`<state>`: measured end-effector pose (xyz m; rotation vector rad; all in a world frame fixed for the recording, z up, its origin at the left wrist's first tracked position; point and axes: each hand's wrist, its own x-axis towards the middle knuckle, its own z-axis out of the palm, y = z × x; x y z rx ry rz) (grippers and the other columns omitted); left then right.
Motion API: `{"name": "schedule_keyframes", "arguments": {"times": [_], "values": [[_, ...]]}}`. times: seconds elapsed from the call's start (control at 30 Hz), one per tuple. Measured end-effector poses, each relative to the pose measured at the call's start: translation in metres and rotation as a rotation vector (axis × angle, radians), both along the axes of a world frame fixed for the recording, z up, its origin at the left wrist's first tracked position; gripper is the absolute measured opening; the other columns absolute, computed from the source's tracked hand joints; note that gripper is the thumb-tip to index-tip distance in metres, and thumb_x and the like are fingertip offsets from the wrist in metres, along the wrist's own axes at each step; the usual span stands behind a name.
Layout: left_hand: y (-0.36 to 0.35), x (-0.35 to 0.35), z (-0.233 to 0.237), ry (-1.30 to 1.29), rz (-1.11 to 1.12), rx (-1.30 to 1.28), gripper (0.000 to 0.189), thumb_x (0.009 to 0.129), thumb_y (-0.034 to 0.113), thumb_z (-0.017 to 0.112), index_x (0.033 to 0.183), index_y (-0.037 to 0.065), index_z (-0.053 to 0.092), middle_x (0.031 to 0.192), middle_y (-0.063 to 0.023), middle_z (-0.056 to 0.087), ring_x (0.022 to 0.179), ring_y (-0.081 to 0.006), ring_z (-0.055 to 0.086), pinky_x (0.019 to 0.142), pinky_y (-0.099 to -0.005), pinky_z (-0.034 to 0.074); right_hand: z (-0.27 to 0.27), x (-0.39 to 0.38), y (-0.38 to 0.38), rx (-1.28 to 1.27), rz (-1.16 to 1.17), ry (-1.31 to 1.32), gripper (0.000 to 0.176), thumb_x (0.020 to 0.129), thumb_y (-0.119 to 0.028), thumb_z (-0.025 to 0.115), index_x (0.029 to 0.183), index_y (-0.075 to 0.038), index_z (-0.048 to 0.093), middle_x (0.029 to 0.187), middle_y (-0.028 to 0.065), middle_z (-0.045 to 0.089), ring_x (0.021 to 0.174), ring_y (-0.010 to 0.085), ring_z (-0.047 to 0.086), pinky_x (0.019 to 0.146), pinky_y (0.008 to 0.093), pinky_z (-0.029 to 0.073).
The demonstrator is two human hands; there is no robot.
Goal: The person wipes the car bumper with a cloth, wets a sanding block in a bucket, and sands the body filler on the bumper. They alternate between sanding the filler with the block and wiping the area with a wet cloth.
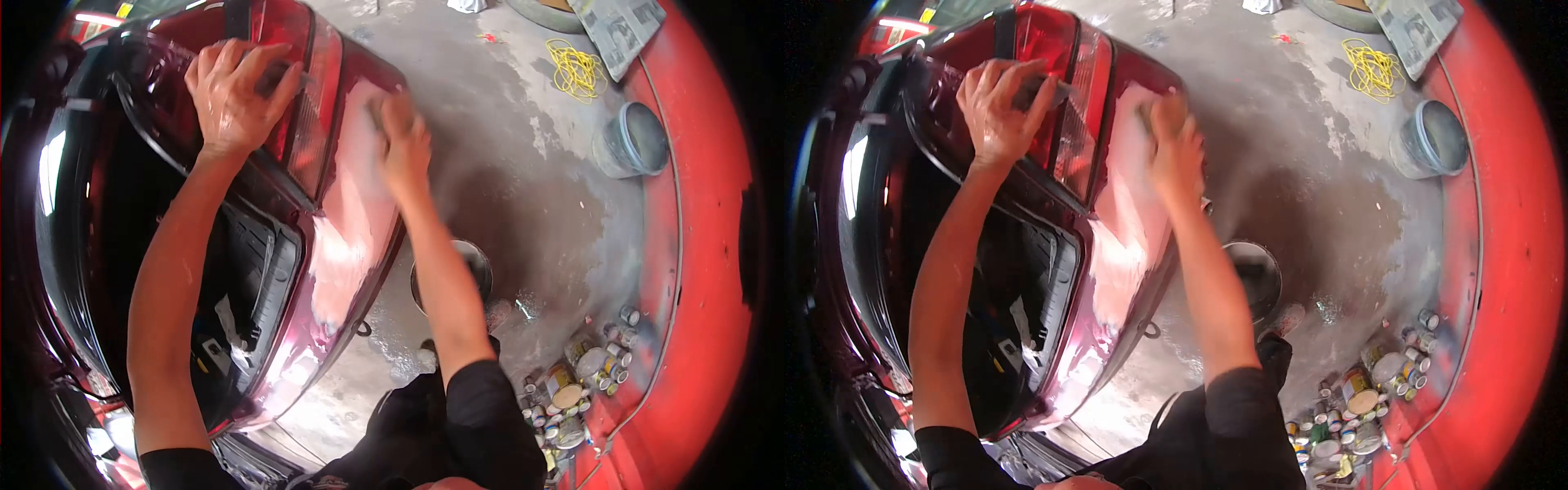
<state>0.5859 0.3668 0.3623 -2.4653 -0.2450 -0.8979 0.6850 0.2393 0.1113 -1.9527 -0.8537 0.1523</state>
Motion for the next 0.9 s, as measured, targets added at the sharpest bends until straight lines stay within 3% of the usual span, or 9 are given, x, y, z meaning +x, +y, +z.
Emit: {"name": "schedule_keyframes", "arguments": {"times": [0.1, 0.27, 0.33, 0.37, 0.47, 0.6, 0.7, 0.8, 0.9], "values": [[0.0, -0.001, -0.003, -0.034, -0.006, -0.02, 0.021, 0.081, 0.035, 0.082, 0.099, 0.026, 0.078, 0.097, 0.0042, 0.067, 0.104, -0.0245, 0.062, 0.096, -0.0455, 0.042, 0.017, 0.027, 0.028, -0.023, -0.008, 0.055, 0.072, 0.094, -0.017, 0.068, 0.16, -0.032, 0.044, 0.146, 0.0302, 0.046, 0.119, 0.0517, 0.056, 0.099, 0.0599, 0.048], [0.0, -0.001, -0.003, -0.087, -0.004, -0.058, 0.021, 0.081, 0.036, 0.081, 0.098, 0.026, 0.076, 0.097, 0.0035, 0.066, 0.105, -0.0236, 0.062, 0.1, -0.0464, 0.041, -0.021, -0.104, -0.065, 0.215, 0.024, -0.215, 0.067, 0.095, -0.023, 0.069, 0.159, -0.027, 0.049, 0.15, 0.0346, 0.043, 0.13, 0.0556, 0.05, 0.107, 0.0603, 0.043], [-0.005, -0.004, 0.001, -0.05, 0.038, -0.075, 0.027, 0.083, 0.035, 0.081, 0.107, 0.025, 0.077, 0.105, 0.0024, 0.068, 0.109, -0.0244, 0.062, 0.099, -0.0453, 0.043, -0.018, -0.108, -0.064, 0.152, 0.028, -0.127, 0.07, 0.093, -0.024, 0.071, 0.159, -0.032, 0.049, 0.156, 0.0346, 0.038, 0.132, 0.0588, 0.048, 0.106, 0.0639, 0.043], [-0.006, -0.005, 0.002, -0.015, 0.049, -0.081, 0.03, 0.083, 0.034, 0.081, 0.112, 0.024, 0.078, 0.109, 0.0018, 0.069, 0.111, -0.0248, 0.062, 0.098, -0.0448, 0.044, -0.025, -0.091, -0.051, 0.083, 0.036, -0.133, 0.071, 0.094, -0.026, 0.07, 0.16, -0.031, 0.046, 0.155, 0.0345, 0.039, 0.131, 0.0585, 0.048, 0.105, 0.0647, 0.044], [-0.021, -0.001, 0.019, -0.037, -0.046, -0.068, 0.017, 0.08, 0.024, 0.078, 0.093, 0.014, 0.072, 0.092, -0.0067, 0.061, 0.098, -0.0306, 0.058, 0.091, -0.0463, 0.041, -0.009, 0.002, 0.018, 0.068, 0.028, -0.13, 0.072, 0.097, -0.026, 0.067, 0.163, -0.03, 0.038, 0.153, 0.0344, 0.04, 0.128, 0.0565, 0.049, 0.102, 0.0633, 0.046], [-0.025, -0.001, 0.019, -0.093, -0.06, -0.162, 0.016, 0.08, 0.024, 0.077, 0.095, 0.017, 0.073, 0.098, -0.006, 0.067, 0.102, -0.03, 0.061, 0.093, -0.0457, 0.043, 0.008, -0.004, 0.017, -0.032, -0.037, -0.048, 0.07, 0.098, -0.027, 0.066, 0.162, -0.03, 0.039, 0.153, 0.0345, 0.04, 0.125, 0.0548, 0.051, 0.101, 0.0618, 0.047], [-0.008, -0.001, 0.004, -0.13, -0.034, -0.089, 0.037, 0.084, 0.037, 0.081, 0.118, 0.023, 0.076, 0.119, 0.0008, 0.069, 0.115, -0.0261, 0.062, 0.101, -0.0453, 0.043, -0.017, -0.096, -0.041, 0.167, -0.005, -0.163, 0.069, 0.096, -0.028, 0.069, 0.161, -0.031, 0.045, 0.159, 0.0383, 0.034, 0.129, 0.0578, 0.052, 0.103, 0.0623, 0.045], [-0.007, -0.004, 0.005, -0.081, -0.014, -0.087, 0.039, 0.085, 0.038, 0.08, 0.12, 0.022, 0.075, 0.121, 0.0011, 0.069, 0.116, -0.0263, 0.061, 0.103, -0.0455, 0.043, -0.024, -0.108, -0.045, 0.062, -0.026, -0.174, 0.075, 0.093, -0.027, 0.072, 0.162, -0.027, 0.043, 0.133, 0.038, 0.05, 0.12, 0.0566, 0.053, 0.105, 0.061, 0.044], [-0.006, -0.006, 0.004, -0.042, 0.011, -0.13, 0.035, 0.085, 0.038, 0.079, 0.116, 0.022, 0.076, 0.113, 0.001, 0.069, 0.114, -0.0261, 0.061, 0.102, -0.0457, 0.042, 0.019, -0.022, 0.018, -0.074, -0.056, -0.038, 0.074, 0.093, -0.028, 0.073, 0.161, -0.028, 0.044, 0.13, 0.0344, 0.051, 0.119, 0.0535, 0.052, 0.105, 0.0595, 0.045]]}}
